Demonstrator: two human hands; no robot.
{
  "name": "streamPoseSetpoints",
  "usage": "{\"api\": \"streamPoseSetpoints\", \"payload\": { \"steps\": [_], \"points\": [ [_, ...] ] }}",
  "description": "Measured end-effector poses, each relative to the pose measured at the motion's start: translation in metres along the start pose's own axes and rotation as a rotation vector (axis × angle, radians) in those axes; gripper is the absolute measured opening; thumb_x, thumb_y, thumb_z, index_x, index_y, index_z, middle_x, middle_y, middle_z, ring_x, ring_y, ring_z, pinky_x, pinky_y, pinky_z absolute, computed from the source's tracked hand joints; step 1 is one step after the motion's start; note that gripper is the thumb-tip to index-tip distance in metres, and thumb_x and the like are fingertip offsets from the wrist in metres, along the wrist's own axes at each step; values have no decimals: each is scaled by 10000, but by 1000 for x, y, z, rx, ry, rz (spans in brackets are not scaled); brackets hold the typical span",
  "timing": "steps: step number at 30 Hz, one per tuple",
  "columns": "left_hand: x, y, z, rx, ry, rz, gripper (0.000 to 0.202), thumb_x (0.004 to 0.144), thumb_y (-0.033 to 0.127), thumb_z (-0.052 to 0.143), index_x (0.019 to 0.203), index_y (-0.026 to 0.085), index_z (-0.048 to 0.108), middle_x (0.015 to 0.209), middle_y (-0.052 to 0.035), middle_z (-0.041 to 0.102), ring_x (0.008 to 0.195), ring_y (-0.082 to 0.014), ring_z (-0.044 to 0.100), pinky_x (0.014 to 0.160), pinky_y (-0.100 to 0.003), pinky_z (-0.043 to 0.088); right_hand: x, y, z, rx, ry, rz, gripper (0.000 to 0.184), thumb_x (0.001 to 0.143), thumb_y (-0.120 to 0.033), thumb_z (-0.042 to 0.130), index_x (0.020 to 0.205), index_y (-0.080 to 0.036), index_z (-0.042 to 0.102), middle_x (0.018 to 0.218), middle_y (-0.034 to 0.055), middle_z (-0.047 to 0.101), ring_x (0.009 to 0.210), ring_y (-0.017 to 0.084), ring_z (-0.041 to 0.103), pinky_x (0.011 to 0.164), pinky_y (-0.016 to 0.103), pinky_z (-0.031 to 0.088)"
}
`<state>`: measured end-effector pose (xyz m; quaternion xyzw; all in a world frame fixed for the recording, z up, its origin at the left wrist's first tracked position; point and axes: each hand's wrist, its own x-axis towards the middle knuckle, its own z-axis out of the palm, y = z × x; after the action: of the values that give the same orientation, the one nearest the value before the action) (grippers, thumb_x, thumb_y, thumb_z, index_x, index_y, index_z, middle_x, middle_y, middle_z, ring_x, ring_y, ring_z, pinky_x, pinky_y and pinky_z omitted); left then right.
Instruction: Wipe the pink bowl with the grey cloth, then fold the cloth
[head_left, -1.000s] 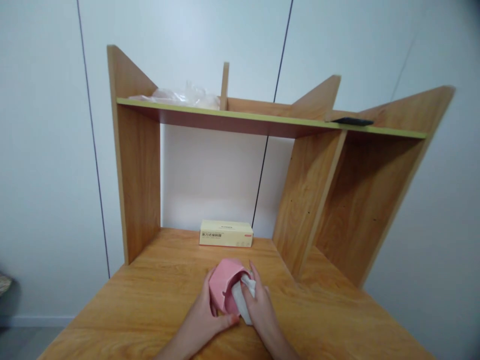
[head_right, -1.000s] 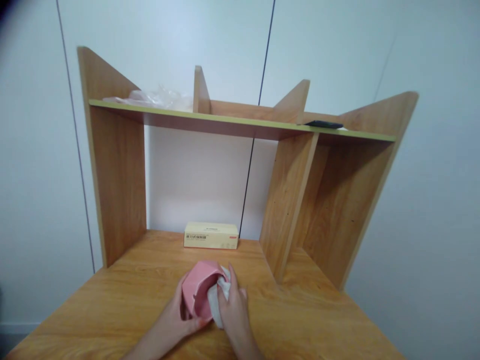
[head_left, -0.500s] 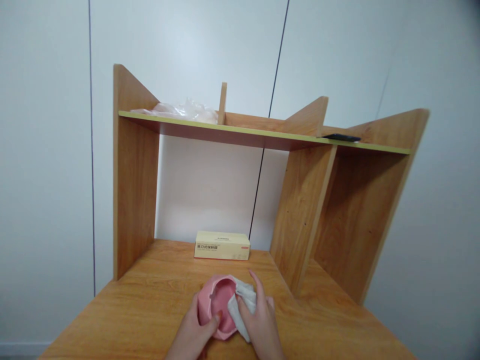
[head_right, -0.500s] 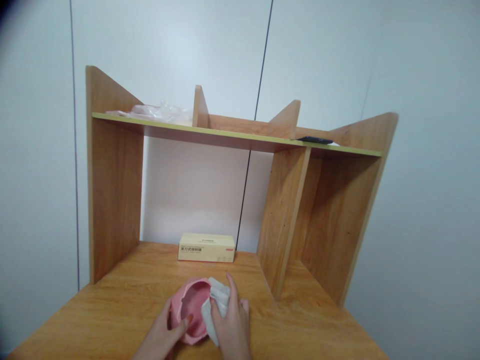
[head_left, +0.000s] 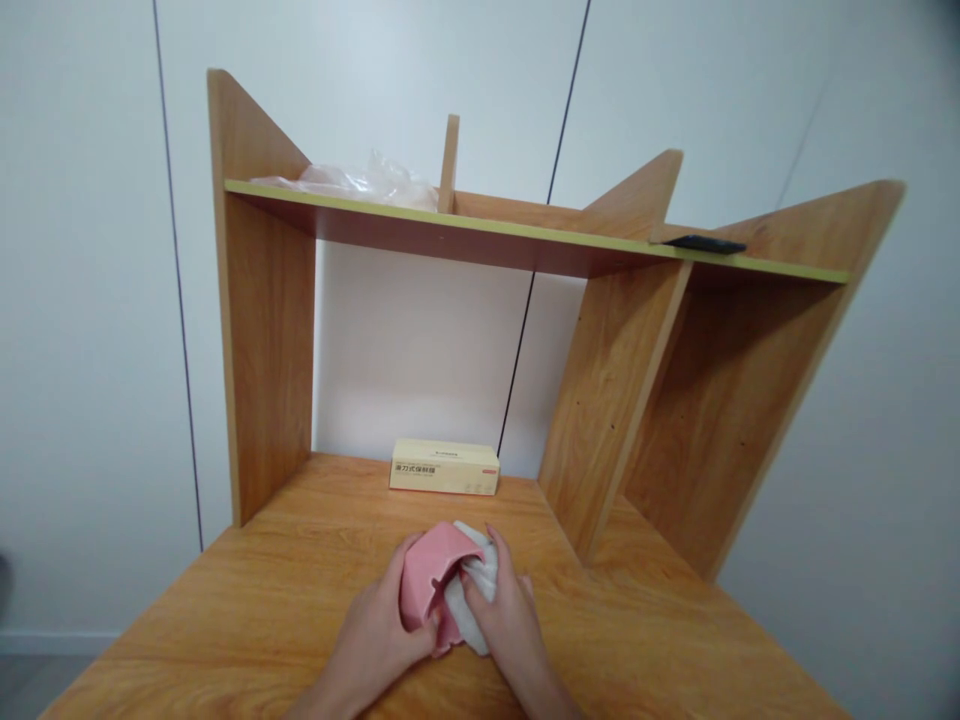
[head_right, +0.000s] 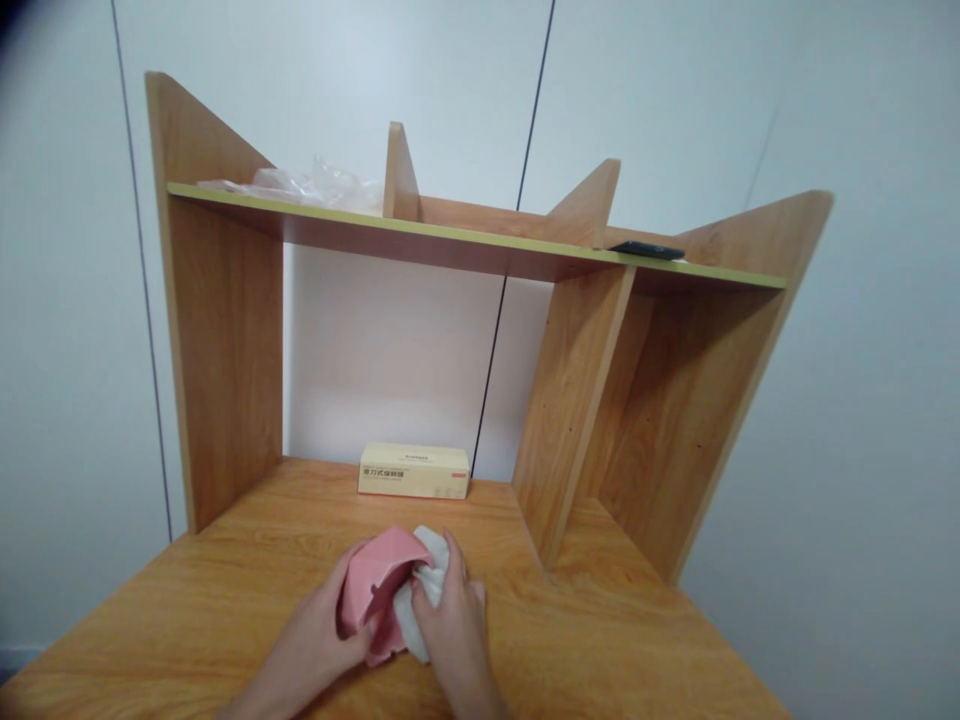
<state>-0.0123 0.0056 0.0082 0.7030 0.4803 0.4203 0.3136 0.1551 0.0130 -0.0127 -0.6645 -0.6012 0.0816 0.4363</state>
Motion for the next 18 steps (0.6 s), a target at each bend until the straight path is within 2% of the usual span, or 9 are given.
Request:
{"api": "streamPoseSetpoints", "payload": {
  "steps": [3,7,12,15,18],
  "points": [
    [0,1,-2,43,22,-9,697,622,295,587,1278,178,382,1090,-93,616,907,-248,598,803,-323,445,-1,-1,0,15,41,-8,579,732,-312,494,1291,-204,389,977,72,651,819,242,580,759,336,430],
    [1,-4,-1,69,6,-32,745,627,352,608,1306,186,353,1097,-106,612,882,-261,604,780,-338,447,-2,3,2,19,28,-26,547,761,-335,460,1285,-186,411,989,90,648,827,238,579,765,331,434],
    [2,-10,7,-108,10,-20,850,604,460,653,1303,137,294,1199,-159,533,1022,-287,548,863,-379,419,1,14,8,138,36,20,550,790,-371,415,1297,-160,386,916,91,662,797,214,611,713,301,464],
    [1,-8,11,-231,1,51,780,589,459,680,1228,135,370,1198,-161,528,1073,-284,511,902,-380,394,4,17,10,257,48,21,551,790,-392,422,1291,-165,384,934,83,662,792,195,623,693,280,478],
    [-1,-7,13,-289,-31,87,629,628,437,664,1135,145,433,1120,-143,574,1015,-258,538,869,-360,413,5,16,11,305,35,23,546,779,-392,440,1275,-165,402,946,89,661,818,193,626,695,272,484]
  ]
}}
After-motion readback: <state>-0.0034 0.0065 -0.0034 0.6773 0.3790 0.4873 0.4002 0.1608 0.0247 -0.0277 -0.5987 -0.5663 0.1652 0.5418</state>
